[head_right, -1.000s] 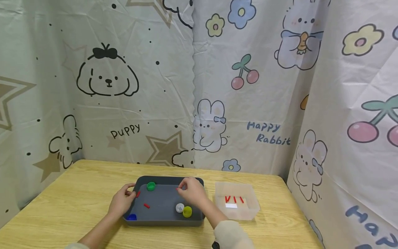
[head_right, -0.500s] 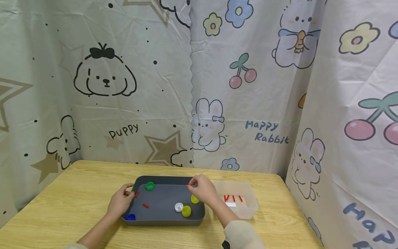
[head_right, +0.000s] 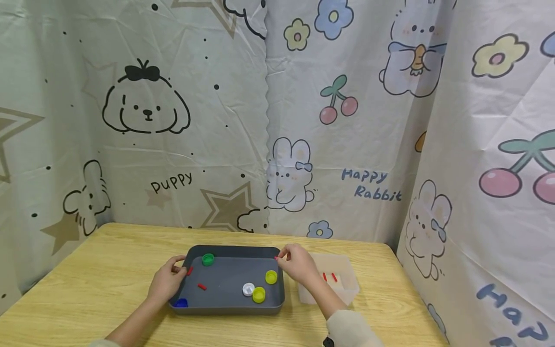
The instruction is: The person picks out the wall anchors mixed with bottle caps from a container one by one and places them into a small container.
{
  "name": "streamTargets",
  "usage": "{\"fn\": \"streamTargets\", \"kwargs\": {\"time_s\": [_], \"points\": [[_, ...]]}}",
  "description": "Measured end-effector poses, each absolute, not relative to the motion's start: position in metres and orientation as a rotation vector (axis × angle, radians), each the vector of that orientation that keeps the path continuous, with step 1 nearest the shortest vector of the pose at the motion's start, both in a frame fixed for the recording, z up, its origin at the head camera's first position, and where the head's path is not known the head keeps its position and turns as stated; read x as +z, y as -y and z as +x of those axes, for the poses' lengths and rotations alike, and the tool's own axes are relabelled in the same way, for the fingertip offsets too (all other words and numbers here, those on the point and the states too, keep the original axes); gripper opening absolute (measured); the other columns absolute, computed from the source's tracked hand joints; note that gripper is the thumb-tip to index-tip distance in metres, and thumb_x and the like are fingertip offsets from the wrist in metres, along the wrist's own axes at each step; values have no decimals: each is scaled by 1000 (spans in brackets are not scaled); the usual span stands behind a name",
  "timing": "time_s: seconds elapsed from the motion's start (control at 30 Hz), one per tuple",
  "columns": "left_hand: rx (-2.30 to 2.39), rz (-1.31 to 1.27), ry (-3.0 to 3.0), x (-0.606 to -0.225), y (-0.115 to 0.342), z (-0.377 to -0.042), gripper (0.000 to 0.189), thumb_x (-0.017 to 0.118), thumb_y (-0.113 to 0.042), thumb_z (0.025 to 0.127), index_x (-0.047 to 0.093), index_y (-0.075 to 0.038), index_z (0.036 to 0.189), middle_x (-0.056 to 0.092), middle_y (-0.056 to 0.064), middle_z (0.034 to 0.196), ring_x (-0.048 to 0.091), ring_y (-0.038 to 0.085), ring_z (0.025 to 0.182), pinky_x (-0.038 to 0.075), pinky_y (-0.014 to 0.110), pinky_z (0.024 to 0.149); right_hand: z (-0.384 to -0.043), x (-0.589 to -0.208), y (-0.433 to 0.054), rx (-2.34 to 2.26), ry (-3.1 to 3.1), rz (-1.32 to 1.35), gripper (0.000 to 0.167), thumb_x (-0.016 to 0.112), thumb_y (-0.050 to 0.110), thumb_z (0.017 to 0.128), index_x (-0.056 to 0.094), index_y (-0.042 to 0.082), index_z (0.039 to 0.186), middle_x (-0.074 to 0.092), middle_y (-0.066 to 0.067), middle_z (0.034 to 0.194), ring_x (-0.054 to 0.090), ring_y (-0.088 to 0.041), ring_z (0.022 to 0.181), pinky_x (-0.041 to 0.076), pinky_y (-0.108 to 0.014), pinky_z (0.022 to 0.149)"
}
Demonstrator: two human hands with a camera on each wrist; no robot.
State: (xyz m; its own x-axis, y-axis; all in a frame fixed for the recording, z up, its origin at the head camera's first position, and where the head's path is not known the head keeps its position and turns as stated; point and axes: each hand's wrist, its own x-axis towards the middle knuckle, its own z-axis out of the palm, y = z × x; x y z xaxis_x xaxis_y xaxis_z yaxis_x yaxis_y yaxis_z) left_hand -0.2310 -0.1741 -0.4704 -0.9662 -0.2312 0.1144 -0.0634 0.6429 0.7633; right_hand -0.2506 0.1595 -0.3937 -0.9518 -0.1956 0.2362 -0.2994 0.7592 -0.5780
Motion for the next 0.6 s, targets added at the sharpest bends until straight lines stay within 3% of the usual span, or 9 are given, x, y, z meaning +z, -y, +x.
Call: {"fn": "streamTargets", "kwargs": {"time_s": [0.33, 0.6], "points": [[-1233, 221, 2663, -471, 174, -230, 40, 52, -17, 89, 52, -6, 128, 64, 10, 92, 57, 18, 72, 38, 28, 56, -249, -395, -179, 941, 2779, 353, 7, 68, 14, 82, 64, 12, 75, 48, 0, 68, 42, -12, 62, 34, -25, 55], [-1234, 225, 2664, -471, 175, -231, 41, 52, -17, 89, 52, -6, 129, 65, 10, 93, 59, 19, 74, 38, 28, 57, -245, -396, -197, 966, 2791, 291, 6, 67, 14, 83, 64, 12, 78, 48, 0, 66, 43, -11, 52, 35, -24, 50]]}}
